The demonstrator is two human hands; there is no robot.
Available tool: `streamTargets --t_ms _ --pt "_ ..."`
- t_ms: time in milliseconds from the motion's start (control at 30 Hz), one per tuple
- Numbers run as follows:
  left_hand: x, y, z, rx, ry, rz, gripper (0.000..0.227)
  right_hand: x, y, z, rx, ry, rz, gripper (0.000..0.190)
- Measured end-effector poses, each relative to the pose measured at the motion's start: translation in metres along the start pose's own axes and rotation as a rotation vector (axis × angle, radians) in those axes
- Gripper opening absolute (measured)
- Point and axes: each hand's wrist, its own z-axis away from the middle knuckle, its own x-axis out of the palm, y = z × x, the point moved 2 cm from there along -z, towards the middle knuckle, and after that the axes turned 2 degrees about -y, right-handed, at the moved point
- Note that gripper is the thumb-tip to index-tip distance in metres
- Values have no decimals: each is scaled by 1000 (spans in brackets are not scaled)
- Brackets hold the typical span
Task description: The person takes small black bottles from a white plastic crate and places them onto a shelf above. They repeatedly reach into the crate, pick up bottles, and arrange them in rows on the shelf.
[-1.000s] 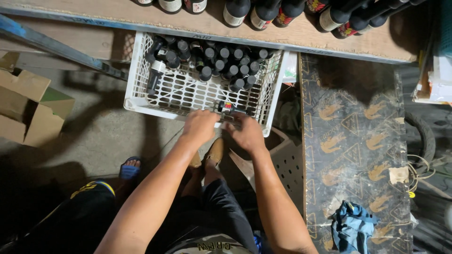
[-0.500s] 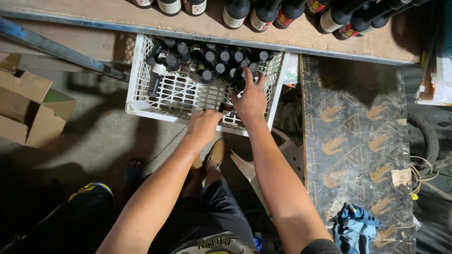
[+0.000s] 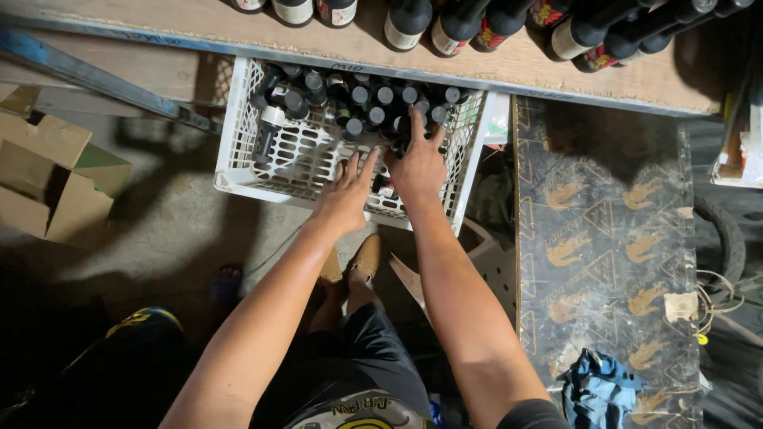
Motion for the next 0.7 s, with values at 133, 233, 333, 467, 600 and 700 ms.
streamTargets --t_ms 133,233,333,467,600,700 --pt "10 -11 -13 30 27 -98 120 10 6 -6 -21 9 105 85" --pt "11 -12 -17 2 37 -118 128 13 8 -10 -16 37 146 78" --pt "8 -10 -13 -9 81 -71 124 19 9 -14 -55 31 103 86" --pt "0 -3 -1 -17 65 45 117 35 15 -24 -144 79 114 67" --pt "18 -21 -21 -29 50 82 105 29 9 -18 -266 160 -24 44" --pt "35 -38 -32 -39 10 12 87 27 6 -17 -295 177 -85 39"
